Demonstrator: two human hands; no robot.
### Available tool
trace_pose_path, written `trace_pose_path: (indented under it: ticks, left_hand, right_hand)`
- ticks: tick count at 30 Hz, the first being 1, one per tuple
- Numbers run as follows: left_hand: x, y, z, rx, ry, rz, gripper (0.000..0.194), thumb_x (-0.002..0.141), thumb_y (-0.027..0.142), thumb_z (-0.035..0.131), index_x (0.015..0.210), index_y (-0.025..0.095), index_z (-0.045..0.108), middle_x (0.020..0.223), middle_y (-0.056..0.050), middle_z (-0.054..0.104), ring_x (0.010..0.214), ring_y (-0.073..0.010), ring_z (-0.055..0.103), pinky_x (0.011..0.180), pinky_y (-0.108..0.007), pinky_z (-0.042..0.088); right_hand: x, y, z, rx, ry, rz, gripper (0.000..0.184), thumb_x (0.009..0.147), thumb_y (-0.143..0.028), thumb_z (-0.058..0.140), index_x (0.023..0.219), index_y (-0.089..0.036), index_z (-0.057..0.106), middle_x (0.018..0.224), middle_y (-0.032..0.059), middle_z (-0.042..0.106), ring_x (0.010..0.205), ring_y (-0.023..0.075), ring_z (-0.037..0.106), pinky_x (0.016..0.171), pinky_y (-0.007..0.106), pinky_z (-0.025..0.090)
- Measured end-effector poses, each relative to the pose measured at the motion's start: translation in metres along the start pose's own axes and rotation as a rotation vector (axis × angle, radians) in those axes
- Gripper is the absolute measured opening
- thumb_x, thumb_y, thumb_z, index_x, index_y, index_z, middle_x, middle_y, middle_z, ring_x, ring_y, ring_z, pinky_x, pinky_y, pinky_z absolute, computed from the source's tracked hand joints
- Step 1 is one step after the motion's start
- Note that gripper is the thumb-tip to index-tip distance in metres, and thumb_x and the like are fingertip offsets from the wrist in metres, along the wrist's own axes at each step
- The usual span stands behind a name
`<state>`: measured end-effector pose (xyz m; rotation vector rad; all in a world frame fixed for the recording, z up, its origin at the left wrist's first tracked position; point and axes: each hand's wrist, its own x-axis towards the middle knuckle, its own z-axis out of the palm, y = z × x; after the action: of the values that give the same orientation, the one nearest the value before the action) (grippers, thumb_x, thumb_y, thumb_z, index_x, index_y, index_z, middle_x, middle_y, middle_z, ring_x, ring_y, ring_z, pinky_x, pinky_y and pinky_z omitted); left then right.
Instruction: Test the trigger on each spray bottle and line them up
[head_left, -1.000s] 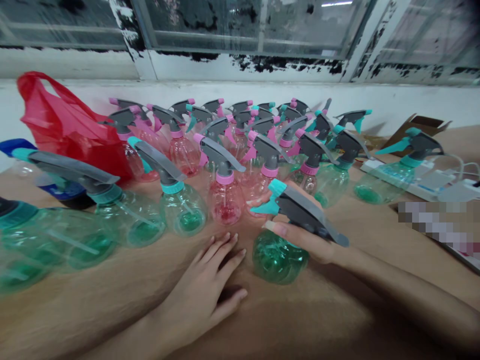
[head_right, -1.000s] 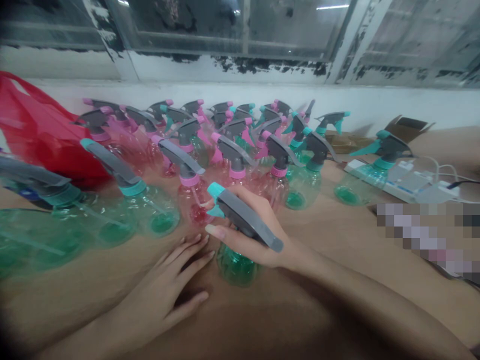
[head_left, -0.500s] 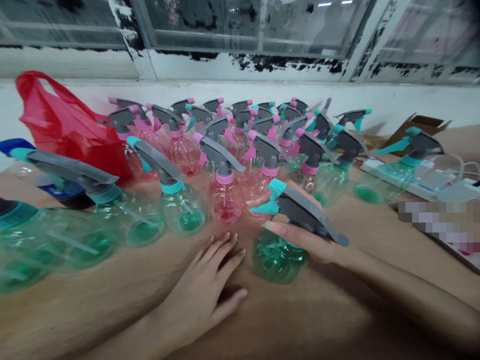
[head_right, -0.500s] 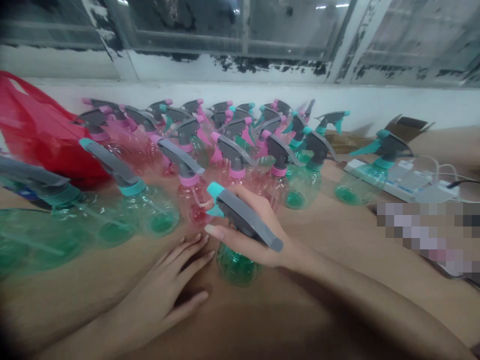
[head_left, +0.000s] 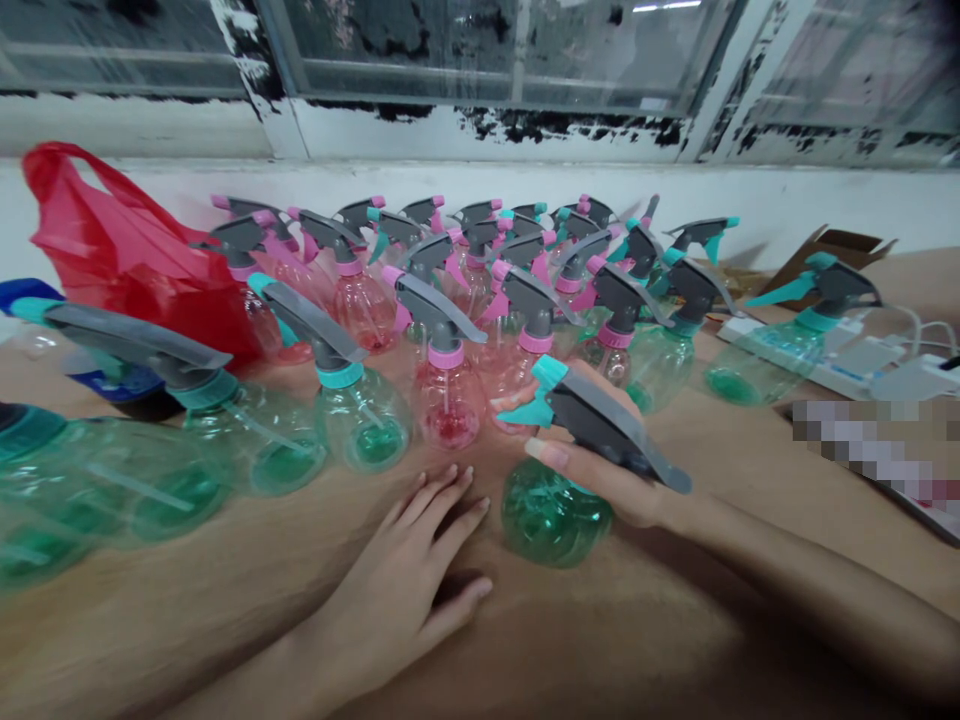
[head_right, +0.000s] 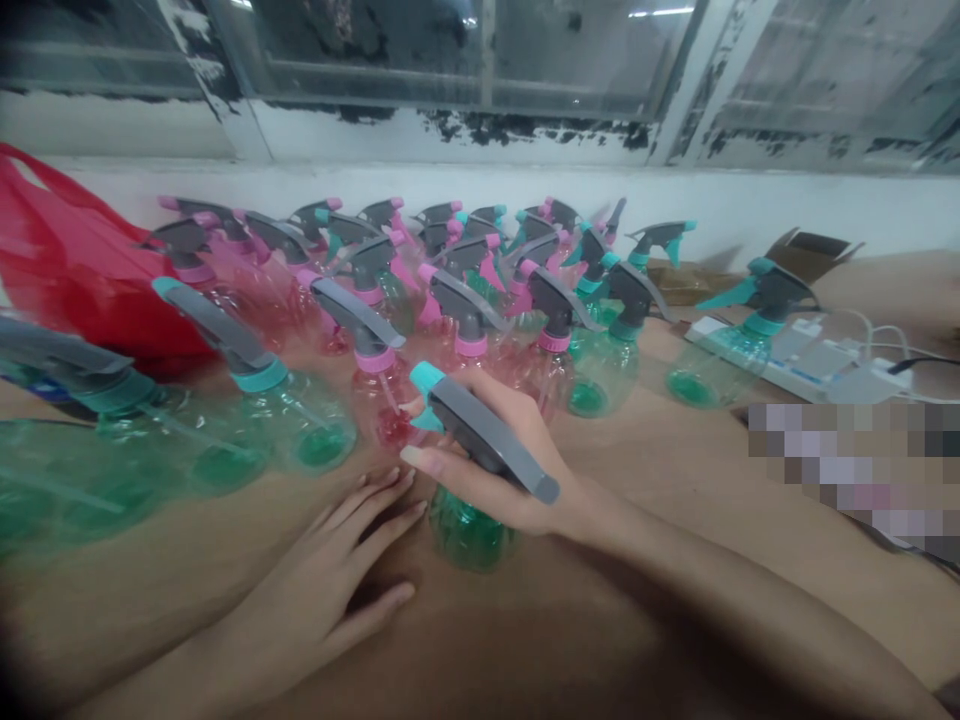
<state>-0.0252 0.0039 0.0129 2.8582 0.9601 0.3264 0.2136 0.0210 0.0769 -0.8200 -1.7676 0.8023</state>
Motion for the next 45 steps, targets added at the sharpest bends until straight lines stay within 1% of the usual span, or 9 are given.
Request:
trace_pose_path:
  ticks: [10,16,23,28,32,36,39,42,45]
  left_hand:
    - [-0.0001,-0.0008,0.0007,0.010,-0.005,0.003,0.053,0.093,0.041,0.056,0.139,0.015,0.048,0.149,-0.014,0.041,0.136,-0.0333,0.036,0.108,-0.053,0.034]
    - [0.0006,0.0006,-0.0014,-0.016,-0.007,-0.020,0.052,0.093,0.042,0.055,0.138,0.018,0.048,0.148,-0.013,0.043,0.136,-0.0334,0.037,0.108,-0.053,0.034]
    - [-0.0001,-0.0003,0.0006,0.008,0.008,0.006,0.052,0.093,0.041,0.056,0.138,0.016,0.048,0.148,-0.014,0.042,0.136,-0.0326,0.037,0.108,-0.053,0.034]
    - [-0.0005,-0.0001,0.0015,0.008,0.005,0.009,0.052,0.094,0.041,0.055,0.139,0.015,0.046,0.149,-0.015,0.041,0.137,-0.0323,0.036,0.108,-0.053,0.034]
    - [0.0001,0.0003,-0.0001,0.017,-0.017,0.002,0.052,0.094,0.042,0.055,0.138,0.016,0.047,0.149,-0.014,0.040,0.137,-0.0327,0.035,0.108,-0.054,0.034]
    - [-0.0004,0.0003,-0.0003,0.027,-0.024,-0.003,0.052,0.094,0.043,0.054,0.139,0.016,0.047,0.149,-0.014,0.040,0.137,-0.0325,0.035,0.108,-0.053,0.035]
    - [-0.0006,0.0001,0.0003,0.027,-0.015,0.000,0.052,0.094,0.042,0.054,0.139,0.015,0.048,0.149,-0.015,0.041,0.137,-0.0333,0.035,0.108,-0.054,0.035]
    - [0.0002,0.0001,0.0000,0.008,-0.013,-0.005,0.052,0.094,0.043,0.054,0.138,0.016,0.048,0.149,-0.013,0.042,0.137,-0.0330,0.036,0.108,-0.054,0.034]
    - [0.0010,-0.0001,-0.0003,-0.002,-0.002,-0.001,0.052,0.093,0.042,0.055,0.137,0.016,0.049,0.148,-0.013,0.043,0.136,-0.0331,0.037,0.109,-0.053,0.033]
  right_hand:
    - [0.0005,-0.0030,0.0002,-0.028,0.018,-0.007,0.020,0.083,-0.033,0.067,0.098,-0.024,0.057,0.074,-0.0015,0.059,0.062,0.0144,0.056,0.058,0.030,0.045]
    - [0.0011,-0.0035,0.0005,-0.013,0.017,-0.015,0.019,0.082,-0.030,0.066,0.095,-0.023,0.055,0.073,-0.0032,0.055,0.062,0.0128,0.054,0.057,0.028,0.045]
    - [0.0016,-0.0025,0.0001,-0.042,0.020,-0.021,0.019,0.082,-0.035,0.066,0.096,-0.024,0.057,0.076,-0.0006,0.059,0.065,0.0150,0.056,0.059,0.030,0.047]
    - [-0.0002,-0.0018,0.0004,-0.013,0.034,-0.002,0.020,0.081,-0.031,0.068,0.096,-0.024,0.056,0.073,-0.0032,0.058,0.062,0.0135,0.055,0.058,0.029,0.046]
    - [-0.0012,-0.0003,0.0006,-0.005,0.044,0.003,0.021,0.082,-0.034,0.068,0.097,-0.025,0.056,0.071,-0.0040,0.058,0.060,0.0135,0.054,0.057,0.028,0.044]
    - [-0.0002,-0.0009,0.0004,-0.005,0.016,0.002,0.021,0.083,-0.033,0.067,0.098,-0.025,0.054,0.072,-0.0035,0.057,0.060,0.0136,0.053,0.057,0.029,0.043]
    - [0.0022,-0.0035,0.0002,-0.003,0.000,0.005,0.019,0.083,-0.031,0.066,0.093,-0.026,0.051,0.075,-0.0043,0.052,0.057,0.0113,0.047,0.053,0.027,0.041]
    - [0.0045,-0.0061,-0.0004,-0.072,0.005,-0.001,0.020,0.083,-0.032,0.065,0.080,-0.024,0.047,0.070,-0.0052,0.043,0.055,0.0104,0.039,0.051,0.026,0.036]
    - [0.0055,-0.0077,-0.0012,-0.137,0.001,-0.032,0.024,0.085,-0.035,0.062,0.072,-0.023,0.046,0.066,-0.0048,0.040,0.057,0.0115,0.039,0.053,0.028,0.035]
